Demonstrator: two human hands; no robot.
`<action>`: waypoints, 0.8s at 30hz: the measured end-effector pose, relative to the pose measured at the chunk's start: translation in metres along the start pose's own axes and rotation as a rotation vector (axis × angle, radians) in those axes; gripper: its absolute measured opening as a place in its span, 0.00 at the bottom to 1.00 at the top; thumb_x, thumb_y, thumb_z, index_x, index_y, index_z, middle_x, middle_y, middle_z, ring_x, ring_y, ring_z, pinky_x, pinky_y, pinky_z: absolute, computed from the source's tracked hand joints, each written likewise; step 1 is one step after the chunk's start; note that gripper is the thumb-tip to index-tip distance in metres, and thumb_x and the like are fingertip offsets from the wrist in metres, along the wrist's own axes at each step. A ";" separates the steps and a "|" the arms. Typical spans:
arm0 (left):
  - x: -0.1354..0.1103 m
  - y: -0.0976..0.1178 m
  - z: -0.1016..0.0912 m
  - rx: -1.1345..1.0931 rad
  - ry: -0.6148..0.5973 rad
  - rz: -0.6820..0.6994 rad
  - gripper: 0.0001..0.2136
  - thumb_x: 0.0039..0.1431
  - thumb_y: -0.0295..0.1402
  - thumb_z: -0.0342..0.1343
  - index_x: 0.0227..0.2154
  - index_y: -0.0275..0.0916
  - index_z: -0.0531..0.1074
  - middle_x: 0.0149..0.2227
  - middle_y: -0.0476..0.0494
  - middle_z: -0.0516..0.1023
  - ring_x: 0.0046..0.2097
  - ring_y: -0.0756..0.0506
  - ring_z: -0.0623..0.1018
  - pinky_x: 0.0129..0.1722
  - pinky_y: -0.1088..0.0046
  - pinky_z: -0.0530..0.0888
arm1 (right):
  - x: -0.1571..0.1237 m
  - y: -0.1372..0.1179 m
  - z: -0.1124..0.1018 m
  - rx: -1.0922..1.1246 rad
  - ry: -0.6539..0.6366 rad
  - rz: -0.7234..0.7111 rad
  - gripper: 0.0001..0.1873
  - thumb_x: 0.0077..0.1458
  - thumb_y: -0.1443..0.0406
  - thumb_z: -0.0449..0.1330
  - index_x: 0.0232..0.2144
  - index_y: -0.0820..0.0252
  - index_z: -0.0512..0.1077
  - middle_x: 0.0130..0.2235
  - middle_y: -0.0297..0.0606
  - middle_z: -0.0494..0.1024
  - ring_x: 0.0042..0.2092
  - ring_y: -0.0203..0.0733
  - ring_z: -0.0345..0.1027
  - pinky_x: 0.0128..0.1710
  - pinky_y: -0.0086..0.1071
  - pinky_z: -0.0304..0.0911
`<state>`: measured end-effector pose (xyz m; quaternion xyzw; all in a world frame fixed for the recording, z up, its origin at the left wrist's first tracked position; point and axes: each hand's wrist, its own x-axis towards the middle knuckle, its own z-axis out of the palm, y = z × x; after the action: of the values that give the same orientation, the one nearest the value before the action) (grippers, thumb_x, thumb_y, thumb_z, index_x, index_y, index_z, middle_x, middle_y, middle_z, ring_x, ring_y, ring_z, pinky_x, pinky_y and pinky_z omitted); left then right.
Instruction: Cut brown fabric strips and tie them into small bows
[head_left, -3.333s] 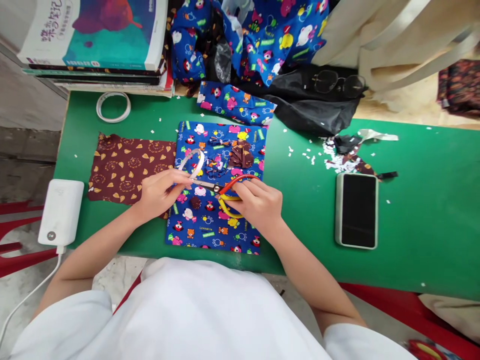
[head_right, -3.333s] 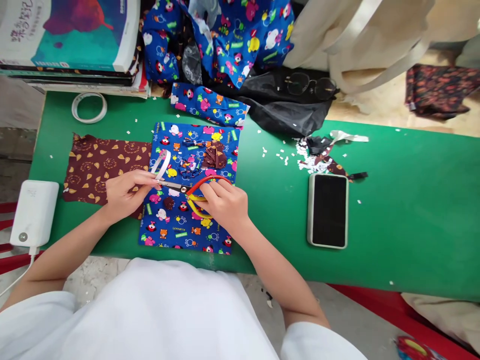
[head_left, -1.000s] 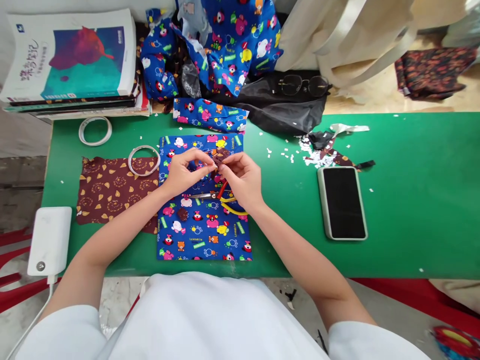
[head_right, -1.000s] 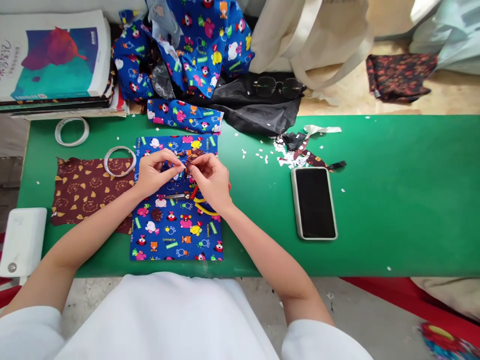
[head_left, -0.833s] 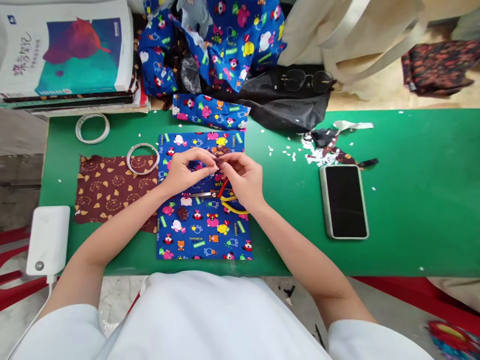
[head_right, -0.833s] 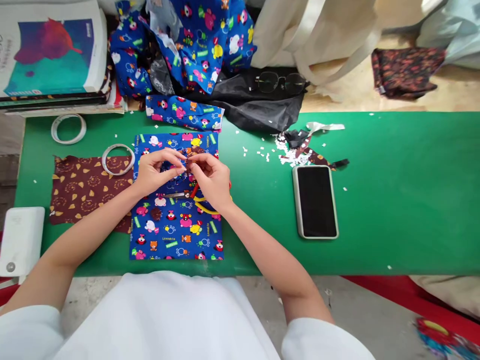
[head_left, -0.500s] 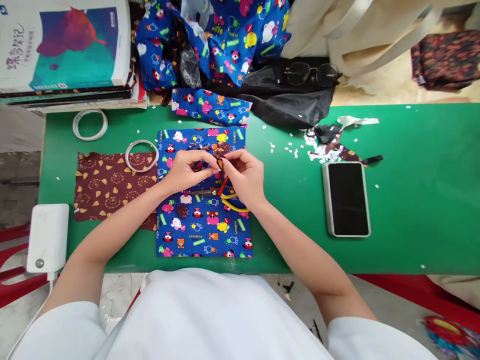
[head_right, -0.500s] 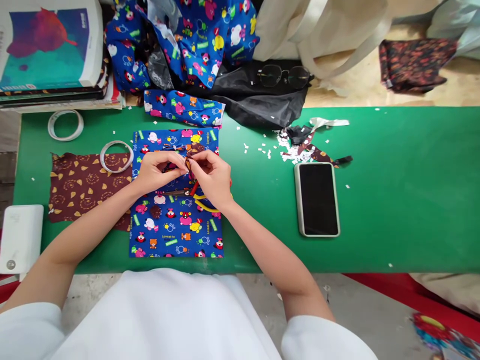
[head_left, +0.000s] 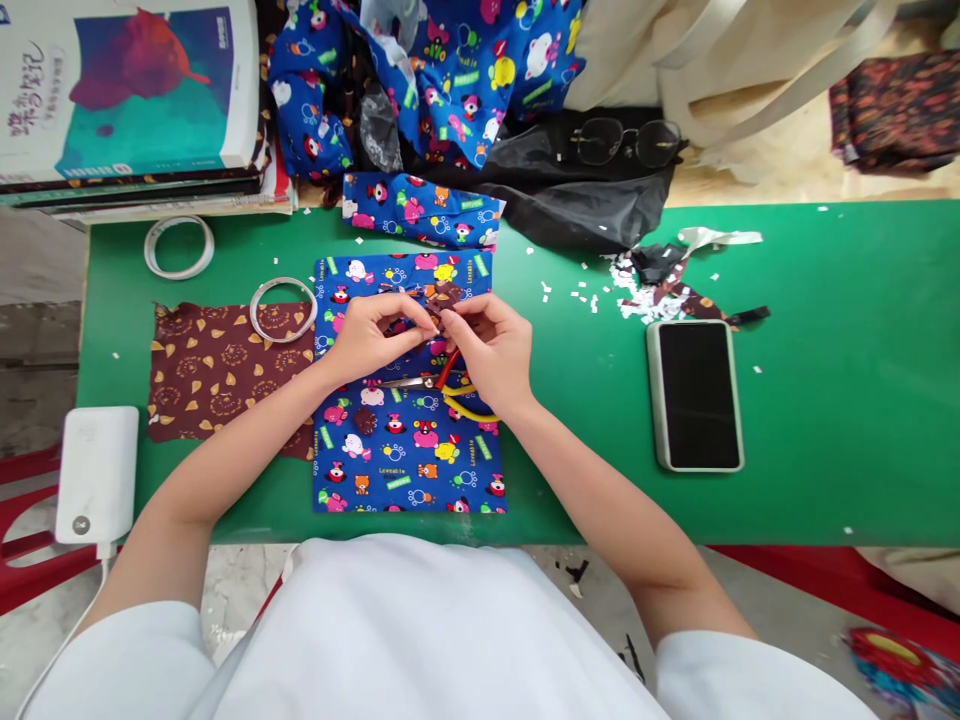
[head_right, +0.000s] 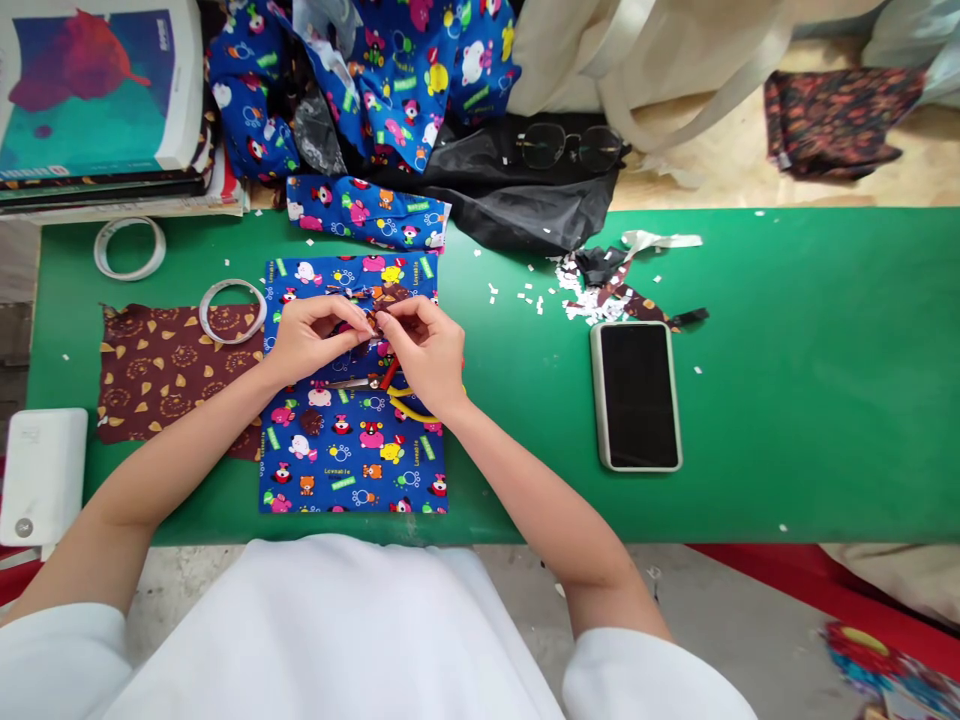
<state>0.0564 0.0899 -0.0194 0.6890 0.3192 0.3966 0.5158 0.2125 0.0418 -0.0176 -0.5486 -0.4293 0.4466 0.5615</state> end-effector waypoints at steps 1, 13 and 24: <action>0.000 0.000 0.001 0.022 0.019 -0.010 0.03 0.51 0.31 0.63 0.27 0.38 0.77 0.30 0.46 0.80 0.32 0.50 0.79 0.33 0.75 0.75 | 0.001 0.001 0.000 0.014 0.007 0.015 0.06 0.49 0.63 0.64 0.26 0.57 0.71 0.24 0.27 0.72 0.23 0.30 0.64 0.24 0.28 0.64; 0.000 -0.001 -0.001 0.329 0.196 0.135 0.02 0.52 0.33 0.64 0.28 0.42 0.77 0.34 0.48 0.78 0.44 0.48 0.76 0.47 0.67 0.73 | -0.004 -0.005 -0.003 -0.072 0.042 -0.113 0.03 0.50 0.63 0.64 0.28 0.55 0.77 0.31 0.32 0.77 0.33 0.33 0.68 0.34 0.30 0.66; 0.003 0.001 0.000 0.234 0.165 0.083 0.07 0.53 0.36 0.63 0.25 0.40 0.73 0.29 0.50 0.78 0.34 0.49 0.75 0.40 0.67 0.70 | -0.009 -0.007 0.001 -0.066 -0.030 0.022 0.07 0.49 0.60 0.64 0.29 0.56 0.71 0.28 0.29 0.77 0.28 0.33 0.69 0.30 0.29 0.67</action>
<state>0.0576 0.0923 -0.0178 0.7223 0.3757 0.4327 0.3872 0.2096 0.0336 -0.0106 -0.5648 -0.4460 0.4464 0.5318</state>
